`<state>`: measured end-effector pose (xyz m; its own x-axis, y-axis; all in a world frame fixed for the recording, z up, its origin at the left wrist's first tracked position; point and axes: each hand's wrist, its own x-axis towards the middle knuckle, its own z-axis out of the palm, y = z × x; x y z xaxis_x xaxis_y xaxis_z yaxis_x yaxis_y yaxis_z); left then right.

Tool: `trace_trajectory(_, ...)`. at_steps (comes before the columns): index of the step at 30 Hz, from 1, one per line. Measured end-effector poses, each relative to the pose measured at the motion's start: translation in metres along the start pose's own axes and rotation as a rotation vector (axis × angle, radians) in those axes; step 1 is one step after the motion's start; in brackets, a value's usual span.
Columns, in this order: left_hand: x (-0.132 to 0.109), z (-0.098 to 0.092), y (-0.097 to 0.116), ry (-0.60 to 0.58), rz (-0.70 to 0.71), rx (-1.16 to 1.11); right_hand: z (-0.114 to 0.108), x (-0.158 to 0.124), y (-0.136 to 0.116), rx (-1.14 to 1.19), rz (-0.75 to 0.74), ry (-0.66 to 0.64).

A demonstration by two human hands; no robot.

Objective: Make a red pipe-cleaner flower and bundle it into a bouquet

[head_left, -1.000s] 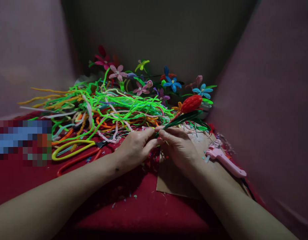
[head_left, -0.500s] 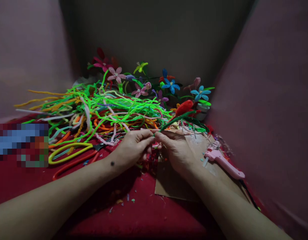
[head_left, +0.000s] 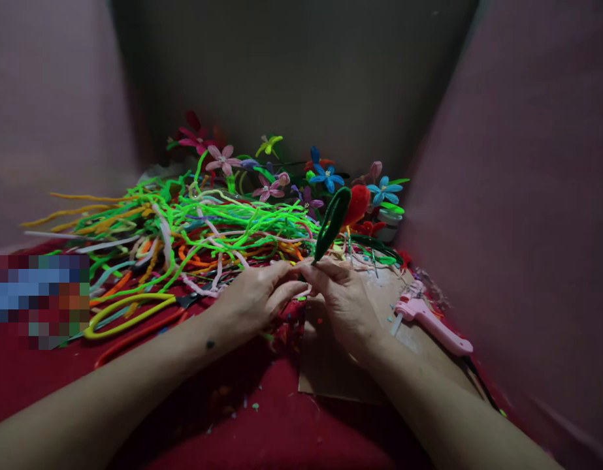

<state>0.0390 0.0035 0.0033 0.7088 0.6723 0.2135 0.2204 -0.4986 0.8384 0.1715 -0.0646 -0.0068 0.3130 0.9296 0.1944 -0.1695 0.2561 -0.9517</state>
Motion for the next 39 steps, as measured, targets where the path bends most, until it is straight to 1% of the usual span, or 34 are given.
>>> trace_trajectory(1,0.001,-0.003,0.001,0.050,0.032,0.034,0.000,0.000,-0.001,-0.024,-0.015,0.003)
trace_trajectory(2,0.001,-0.006,0.003,0.081,0.049,-0.001,0.001,-0.001,-0.002,-0.046,-0.016,-0.005)
trace_trajectory(4,0.002,-0.011,0.006,0.124,0.054,-0.192,0.002,-0.002,-0.004,-0.079,0.002,-0.049)
trace_trajectory(6,0.003,-0.014,0.010,0.157,0.060,-0.383,0.004,-0.005,-0.006,-0.105,0.019,-0.122)
trace_trajectory(9,0.003,-0.015,0.014,0.191,0.105,-0.538,0.007,-0.009,-0.007,-0.175,0.018,-0.241)
trace_trajectory(11,0.002,-0.014,0.016,0.202,0.143,-0.609,0.009,-0.011,-0.006,-0.231,0.023,-0.274)
trace_trajectory(13,0.001,-0.014,0.018,0.206,0.166,-0.630,0.011,-0.013,-0.005,-0.270,0.043,-0.293)
trace_trajectory(16,-0.002,-0.015,0.017,0.229,0.161,-0.560,0.013,-0.015,-0.007,-0.266,0.093,-0.306)
trace_trajectory(18,-0.003,-0.017,0.016,0.225,0.155,-0.535,0.013,-0.015,-0.010,-0.248,0.121,-0.285)
trace_trajectory(22,-0.004,-0.019,0.015,0.199,0.214,-0.606,0.013,-0.014,-0.015,-0.220,0.164,-0.225)
trace_trajectory(25,-0.004,-0.019,0.016,0.212,0.255,-0.591,0.012,-0.014,-0.013,-0.176,0.182,-0.213)
trace_trajectory(28,-0.006,-0.021,0.018,0.234,0.295,-0.482,0.011,-0.013,-0.010,-0.153,0.192,-0.228)
trace_trajectory(32,-0.007,-0.024,0.018,0.180,0.400,-0.314,0.010,-0.013,-0.011,-0.168,0.186,-0.217)
trace_trajectory(33,-0.007,-0.025,0.018,0.201,0.440,-0.289,0.010,-0.013,-0.012,-0.173,0.187,-0.219)
trace_trajectory(35,-0.006,-0.025,0.017,0.298,0.525,-0.234,0.009,-0.013,-0.012,-0.169,0.196,-0.231)
trace_trajectory(37,-0.005,-0.024,0.017,0.398,0.611,-0.134,0.007,-0.012,-0.011,-0.152,0.210,-0.253)
trace_trajectory(39,-0.006,-0.024,0.017,0.448,0.681,-0.007,0.006,-0.011,-0.009,-0.134,0.219,-0.271)
